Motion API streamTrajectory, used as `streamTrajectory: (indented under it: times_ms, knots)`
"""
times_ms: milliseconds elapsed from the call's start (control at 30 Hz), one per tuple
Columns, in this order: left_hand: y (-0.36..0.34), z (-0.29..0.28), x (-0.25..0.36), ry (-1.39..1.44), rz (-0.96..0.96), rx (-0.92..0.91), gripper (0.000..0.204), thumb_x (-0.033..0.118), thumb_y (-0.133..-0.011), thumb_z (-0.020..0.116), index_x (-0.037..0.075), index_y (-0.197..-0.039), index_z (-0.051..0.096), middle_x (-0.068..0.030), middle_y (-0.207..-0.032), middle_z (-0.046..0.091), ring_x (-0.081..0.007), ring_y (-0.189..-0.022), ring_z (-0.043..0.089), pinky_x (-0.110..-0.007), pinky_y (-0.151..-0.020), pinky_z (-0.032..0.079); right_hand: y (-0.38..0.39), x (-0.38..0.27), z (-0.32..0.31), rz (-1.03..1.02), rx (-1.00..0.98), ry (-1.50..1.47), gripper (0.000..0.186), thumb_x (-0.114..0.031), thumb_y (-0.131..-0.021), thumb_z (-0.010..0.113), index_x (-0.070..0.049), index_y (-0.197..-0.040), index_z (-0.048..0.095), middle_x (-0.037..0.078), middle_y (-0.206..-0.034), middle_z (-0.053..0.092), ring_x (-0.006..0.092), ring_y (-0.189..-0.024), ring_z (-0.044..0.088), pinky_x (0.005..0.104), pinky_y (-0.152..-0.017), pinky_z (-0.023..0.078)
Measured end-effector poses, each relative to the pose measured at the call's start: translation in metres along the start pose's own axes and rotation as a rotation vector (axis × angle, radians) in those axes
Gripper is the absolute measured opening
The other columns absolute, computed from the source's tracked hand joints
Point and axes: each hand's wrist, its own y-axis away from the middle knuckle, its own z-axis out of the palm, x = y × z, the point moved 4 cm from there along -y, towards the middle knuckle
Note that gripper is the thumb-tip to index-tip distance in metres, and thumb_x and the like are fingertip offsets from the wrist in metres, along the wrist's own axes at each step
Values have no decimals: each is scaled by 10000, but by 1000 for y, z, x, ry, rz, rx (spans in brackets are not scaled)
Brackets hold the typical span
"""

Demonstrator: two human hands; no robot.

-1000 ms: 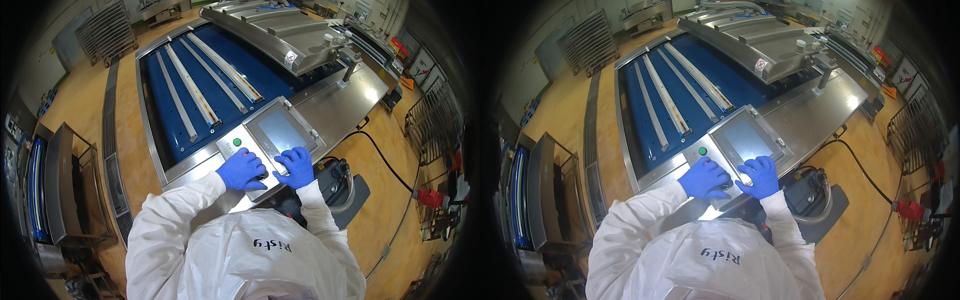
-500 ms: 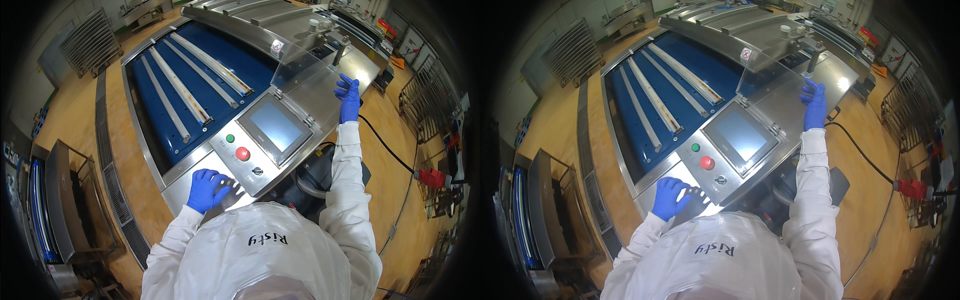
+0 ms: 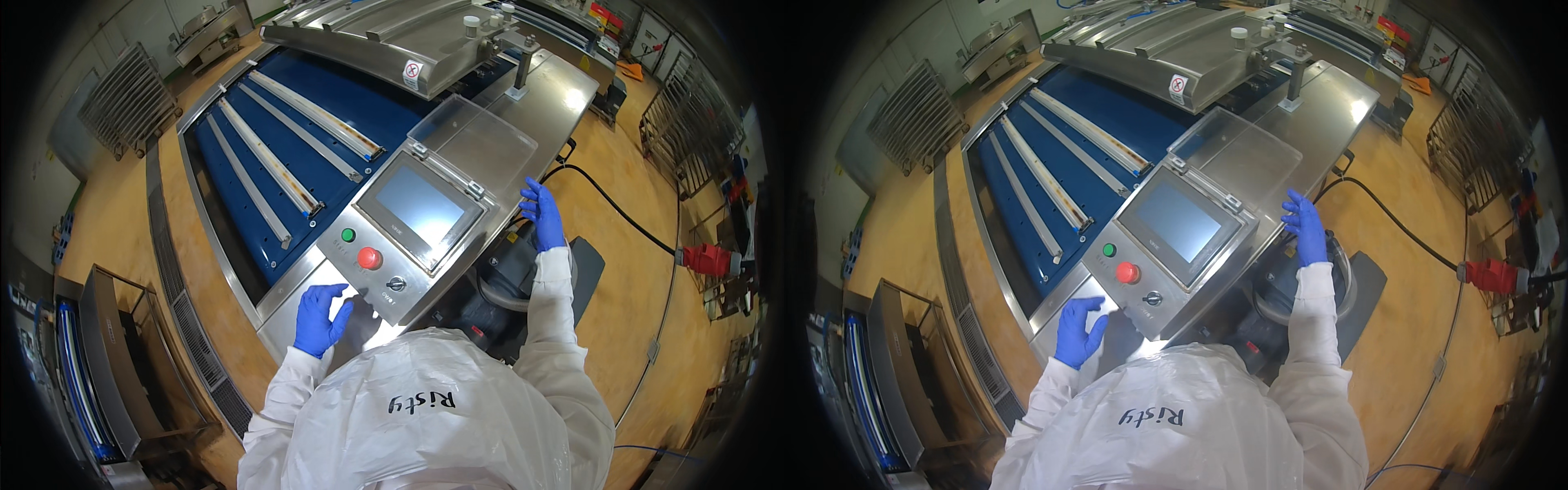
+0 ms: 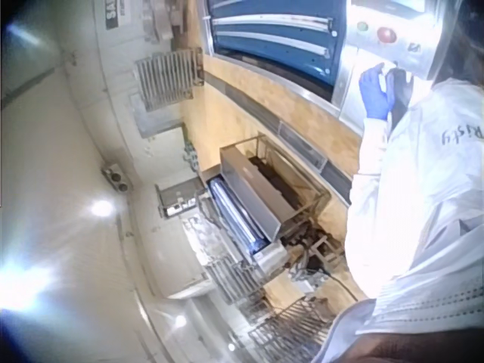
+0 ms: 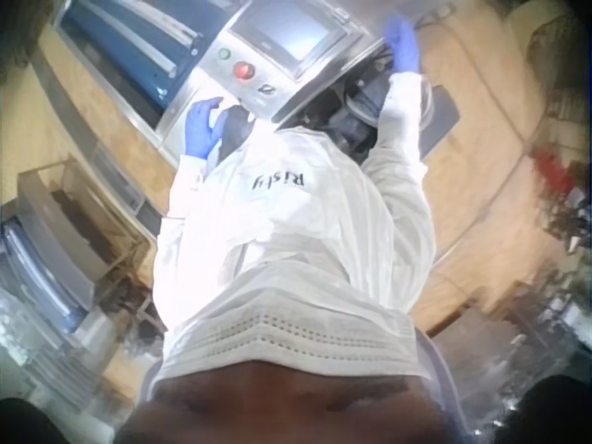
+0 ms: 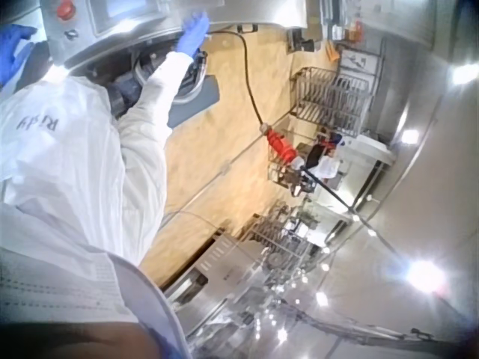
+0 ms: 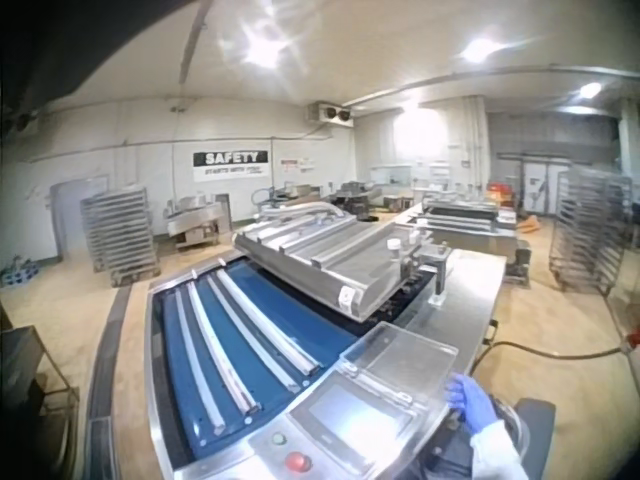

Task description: The person operates a touchscreen control panel on a large industrial machine, then repeatedly adjusts and secures metal bars on a blue surface using both hands. The person presses buttons on the control panel multiple times during the process.

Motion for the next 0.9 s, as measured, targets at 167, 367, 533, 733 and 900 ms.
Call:
streamTrajectory:
  times_ms: [167, 367, 533, 733, 900]
  knots:
    - [-72, 3, 33, 68, 158, -28, 382, 257, -859, 704, 88, -1186, 600, -106, -995, 641, -294, -927, 595, -410, -827, 450, 50, 2, -35, -73, 65, 30, 423, -371, -1051, 409, -83, -1295, 598, 30, -1084, 617, 114, -910, 571, 250, -826, 450]
    - [-151, 44, 72, -173, 322, -164, 407, 452, -852, 684, 106, -1060, 638, -115, -930, 633, -326, -897, 594, -436, -812, 454, 104, 59, -84, -3, 127, 7, 359, -317, -1029, 499, -64, -1260, 604, 29, -1060, 617, 110, -914, 571, 263, -815, 464]
    - [-177, 71, 74, -301, 200, -213, 530, 593, -802, 679, 115, -1029, 660, -129, -897, 631, -335, -871, 598, -449, -783, 462, 133, 84, -102, 112, 263, -52, 344, -271, -1012, 535, -44, -1265, 586, -3, -979, 607, 77, -831, 558, 229, -732, 462]
    - [-156, 57, 56, -55, 117, -172, 547, 568, -813, 683, 98, -1089, 643, -139, -972, 635, -333, -952, 588, -441, -850, 462, 144, 90, -103, 83, 246, -65, 305, -251, -1006, 540, -69, -1240, 609, -7, -1011, 621, 71, -849, 567, 226, -743, 460]
    - [-97, 25, 8, 72, -69, -53, 441, 384, -821, 745, 76, -1111, 620, -134, -1040, 627, -319, -973, 586, -421, -887, 461, 127, 62, -59, 65, 172, 48, 259, -207, -1008, 530, -60, -1193, 634, -16, -1016, 623, 69, -889, 566, 242, -795, 454]
